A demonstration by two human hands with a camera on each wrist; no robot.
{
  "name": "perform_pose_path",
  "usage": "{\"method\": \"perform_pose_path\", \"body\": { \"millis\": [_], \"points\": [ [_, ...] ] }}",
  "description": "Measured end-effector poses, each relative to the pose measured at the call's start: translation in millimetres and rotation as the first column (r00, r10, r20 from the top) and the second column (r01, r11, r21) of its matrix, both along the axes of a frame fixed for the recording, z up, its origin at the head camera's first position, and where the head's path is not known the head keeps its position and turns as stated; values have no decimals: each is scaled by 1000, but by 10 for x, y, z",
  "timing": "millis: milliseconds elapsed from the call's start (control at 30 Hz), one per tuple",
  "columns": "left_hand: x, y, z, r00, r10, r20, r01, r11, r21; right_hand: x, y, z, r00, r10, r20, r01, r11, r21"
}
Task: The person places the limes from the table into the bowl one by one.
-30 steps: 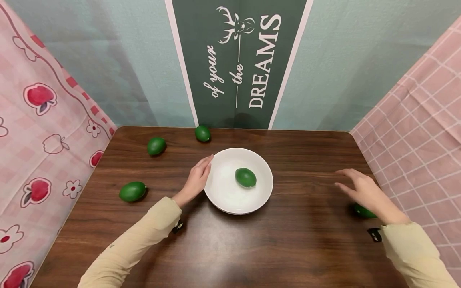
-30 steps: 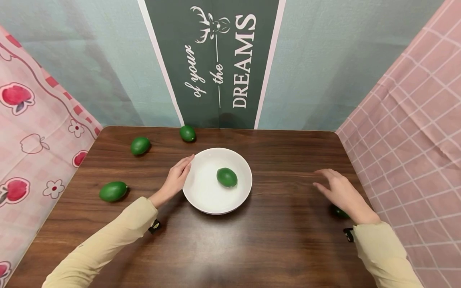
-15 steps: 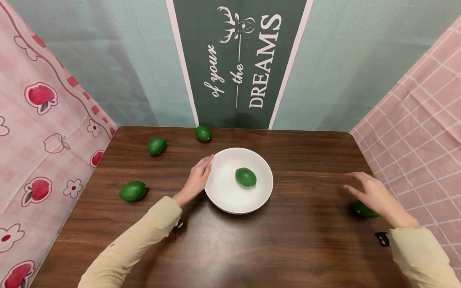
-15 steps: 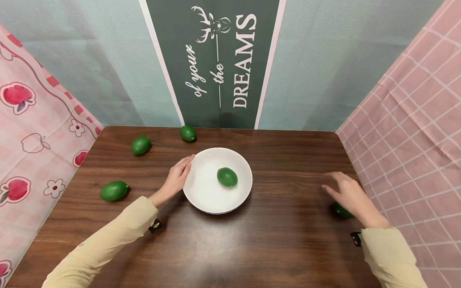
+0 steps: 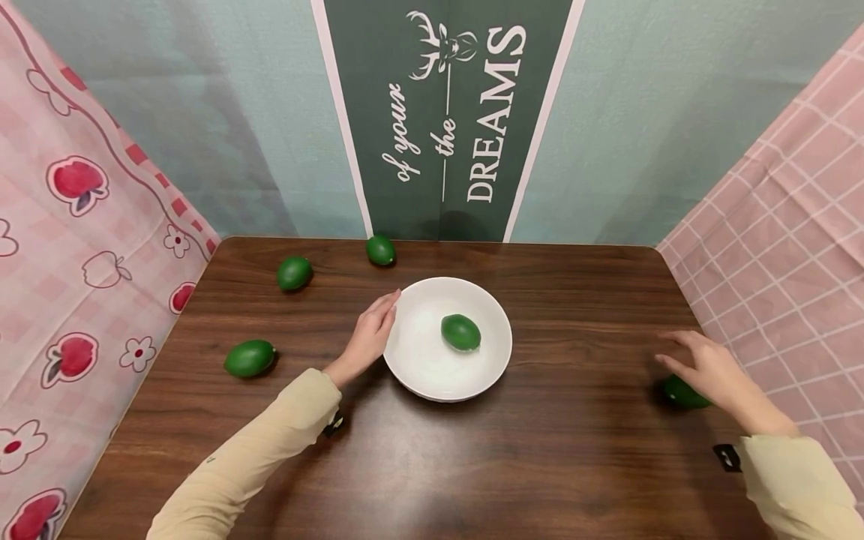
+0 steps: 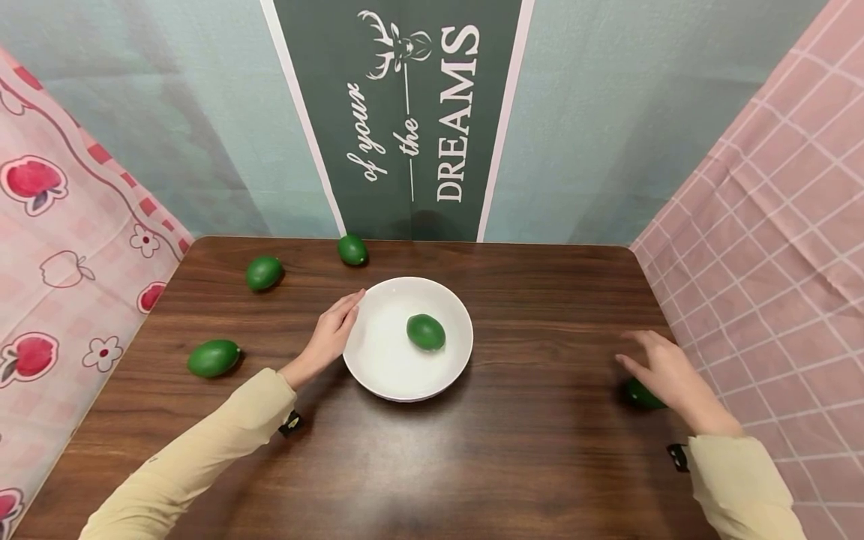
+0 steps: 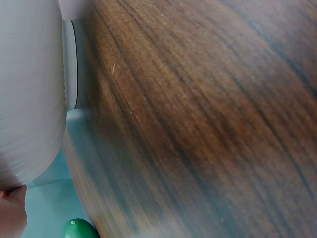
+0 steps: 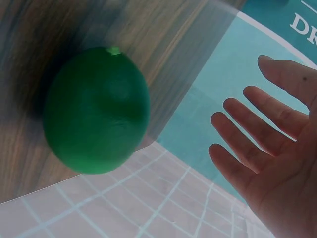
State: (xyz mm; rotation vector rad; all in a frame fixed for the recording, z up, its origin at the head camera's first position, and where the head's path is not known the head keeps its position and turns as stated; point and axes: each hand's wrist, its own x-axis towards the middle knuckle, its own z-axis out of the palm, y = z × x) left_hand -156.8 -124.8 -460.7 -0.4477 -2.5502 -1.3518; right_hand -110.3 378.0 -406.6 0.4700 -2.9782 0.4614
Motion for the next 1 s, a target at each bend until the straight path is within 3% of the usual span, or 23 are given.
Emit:
{"method": "perform_pose_path", "body": {
  "millis": [300,733,1000],
  "points": [
    [5,-1,-4,1000,1,-11,-1,1000,-6,55,118,-75,1000,-7,-9,7,1000,8],
    [3,0,-5,1000,-1,-7,1,1000,3,124,206,-179,997,-56,57,53,998,40],
    [-4,2,-3,1000,0,-5,0,1000,4,144,286,-256,997,-59,58,56,997,48]
  ]
}}
